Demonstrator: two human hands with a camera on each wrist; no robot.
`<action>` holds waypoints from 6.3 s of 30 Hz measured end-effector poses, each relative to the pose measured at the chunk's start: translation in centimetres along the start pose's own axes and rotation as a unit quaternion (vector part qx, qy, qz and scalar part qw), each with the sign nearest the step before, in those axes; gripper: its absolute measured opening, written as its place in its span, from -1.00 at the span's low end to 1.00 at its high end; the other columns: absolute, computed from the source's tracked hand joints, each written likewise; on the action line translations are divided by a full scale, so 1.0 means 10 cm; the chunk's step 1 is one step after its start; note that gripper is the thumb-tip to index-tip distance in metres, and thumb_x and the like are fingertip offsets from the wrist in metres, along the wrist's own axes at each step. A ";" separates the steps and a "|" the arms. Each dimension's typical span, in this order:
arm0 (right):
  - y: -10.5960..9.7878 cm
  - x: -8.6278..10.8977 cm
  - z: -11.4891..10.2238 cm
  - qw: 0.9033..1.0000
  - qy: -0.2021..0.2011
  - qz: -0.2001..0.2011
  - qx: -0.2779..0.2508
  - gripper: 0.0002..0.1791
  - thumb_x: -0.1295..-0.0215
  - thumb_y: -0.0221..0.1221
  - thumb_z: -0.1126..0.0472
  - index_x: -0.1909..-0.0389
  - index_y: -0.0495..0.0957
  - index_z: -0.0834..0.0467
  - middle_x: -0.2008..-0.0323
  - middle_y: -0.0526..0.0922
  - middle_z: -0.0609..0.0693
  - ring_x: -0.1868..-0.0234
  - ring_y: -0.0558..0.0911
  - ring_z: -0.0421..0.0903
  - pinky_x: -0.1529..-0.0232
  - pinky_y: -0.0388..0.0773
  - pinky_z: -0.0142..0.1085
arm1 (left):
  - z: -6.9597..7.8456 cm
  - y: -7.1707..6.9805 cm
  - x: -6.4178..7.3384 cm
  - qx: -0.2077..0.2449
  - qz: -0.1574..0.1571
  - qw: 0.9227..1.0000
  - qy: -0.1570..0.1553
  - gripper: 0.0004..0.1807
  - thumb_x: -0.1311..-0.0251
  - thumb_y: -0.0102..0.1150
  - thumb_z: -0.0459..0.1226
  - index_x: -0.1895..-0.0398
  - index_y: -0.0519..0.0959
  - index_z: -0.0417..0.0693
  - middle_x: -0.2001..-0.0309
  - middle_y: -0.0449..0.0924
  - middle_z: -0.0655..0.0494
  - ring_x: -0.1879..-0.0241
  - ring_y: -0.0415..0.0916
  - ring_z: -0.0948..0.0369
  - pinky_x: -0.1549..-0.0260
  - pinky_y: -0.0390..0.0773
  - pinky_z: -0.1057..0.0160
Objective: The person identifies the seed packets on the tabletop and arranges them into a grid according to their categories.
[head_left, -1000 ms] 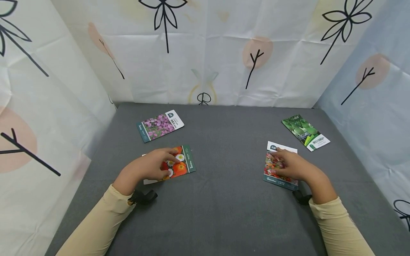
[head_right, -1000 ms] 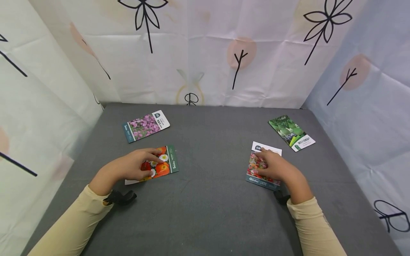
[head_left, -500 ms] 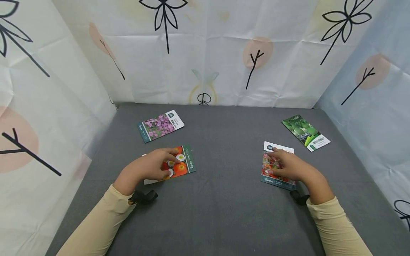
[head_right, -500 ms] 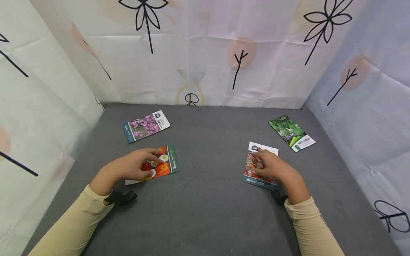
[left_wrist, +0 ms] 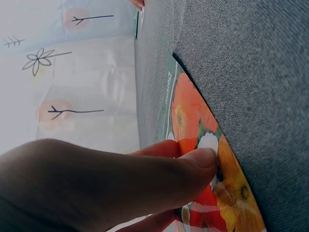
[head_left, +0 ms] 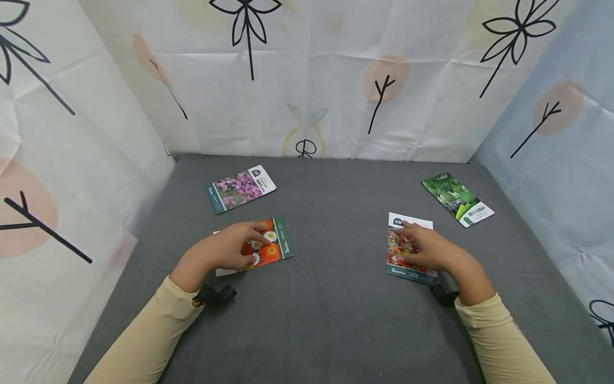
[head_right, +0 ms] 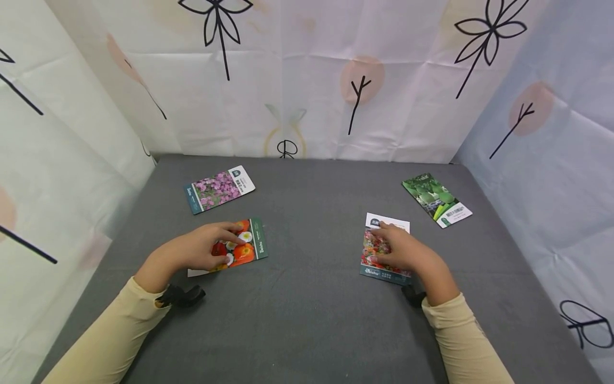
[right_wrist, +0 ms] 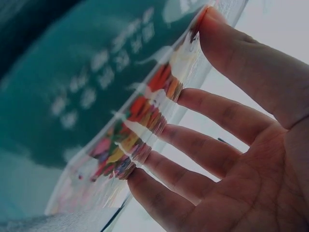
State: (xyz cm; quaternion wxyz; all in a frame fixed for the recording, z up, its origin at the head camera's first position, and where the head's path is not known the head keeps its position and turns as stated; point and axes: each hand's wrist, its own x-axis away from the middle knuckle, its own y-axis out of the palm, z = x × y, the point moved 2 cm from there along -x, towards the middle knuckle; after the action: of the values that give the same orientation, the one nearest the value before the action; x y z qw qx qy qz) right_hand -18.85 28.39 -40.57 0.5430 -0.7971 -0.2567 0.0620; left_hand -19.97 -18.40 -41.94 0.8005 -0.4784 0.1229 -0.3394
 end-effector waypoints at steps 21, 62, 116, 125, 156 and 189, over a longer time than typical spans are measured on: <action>0.03 -0.10 -0.16 1.000 -0.011 -0.008 0.002 -0.31 -0.32 0.44 0.20 -0.41 0.50 0.35 -0.49 0.29 0.55 -0.47 0.34 0.56 -0.34 0.41 0.38 | -0.01 0.01 -0.01 0.015 0.000 1.000 -0.003 -0.59 -0.25 0.33 -0.44 -0.18 0.75 -0.13 -0.54 0.36 -0.26 -0.31 0.54 -0.15 0.14 0.64 0.17; 0.13 -0.23 -0.39 0.999 -0.037 -0.026 0.001 -0.31 -0.34 0.44 0.20 -0.43 0.49 0.34 -0.52 0.29 0.52 -0.51 0.30 0.52 -0.39 0.38 0.35 | -0.01 0.01 -0.02 -0.002 -0.001 1.000 -0.008 -0.60 -0.29 0.35 -0.39 -0.20 0.74 -0.10 -0.54 0.37 -0.24 -0.52 0.31 -0.25 -0.24 0.59 -0.18; 0.14 -0.37 -0.46 0.997 -0.050 -0.039 0.036 -0.32 -0.22 0.50 0.23 -0.35 0.58 0.34 -0.48 0.37 0.48 -0.53 0.33 0.46 -0.40 0.44 0.23 | 0.31 0.18 -0.20 -0.079 0.007 0.996 -0.041 -0.34 -0.27 0.35 -0.31 -0.48 0.54 0.08 -0.57 0.32 -0.18 -0.48 0.32 -0.23 0.10 0.67 -0.08; 0.16 -0.35 -0.45 0.997 -0.057 -0.038 0.031 -0.32 -0.23 0.50 0.23 -0.35 0.57 0.36 -0.48 0.36 0.49 -0.53 0.34 0.45 -0.38 0.47 0.20 | 0.45 0.24 -0.31 -0.096 0.012 0.993 -0.074 -0.33 -0.29 0.43 -0.19 -0.49 0.53 0.16 -0.50 0.37 -0.07 -0.26 0.39 -0.05 0.22 0.62 0.03; 0.17 -0.35 -0.44 0.996 -0.064 -0.037 0.043 -0.32 -0.23 0.50 0.20 -0.35 0.58 0.35 -0.47 0.37 0.50 -0.50 0.37 0.46 -0.39 0.46 0.21 | 0.90 0.48 -0.75 -0.183 0.055 0.977 -0.093 -0.38 -0.23 0.47 0.13 -0.28 0.69 0.07 -0.09 0.62 -0.06 -0.03 0.53 0.02 0.23 0.66 -0.04; 0.14 -0.38 -0.52 0.997 -0.024 -0.054 0.055 -0.30 -0.25 0.51 0.16 -0.38 0.57 0.30 -0.51 0.35 0.45 -0.54 0.35 0.42 -0.46 0.39 0.20 | 1.26 0.73 -1.10 -0.226 0.094 0.964 -0.107 -0.36 -0.22 0.41 0.25 0.02 0.79 -0.13 -0.02 0.68 -0.12 0.07 0.66 0.01 0.27 0.77 -0.05</action>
State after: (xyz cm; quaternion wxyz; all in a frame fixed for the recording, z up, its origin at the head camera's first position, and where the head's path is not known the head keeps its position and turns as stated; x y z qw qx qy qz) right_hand -19.68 21.80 -40.40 0.5820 -0.7495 -0.3085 0.0659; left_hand -18.36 -0.25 -43.08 0.7086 -0.6663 0.1545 -0.1732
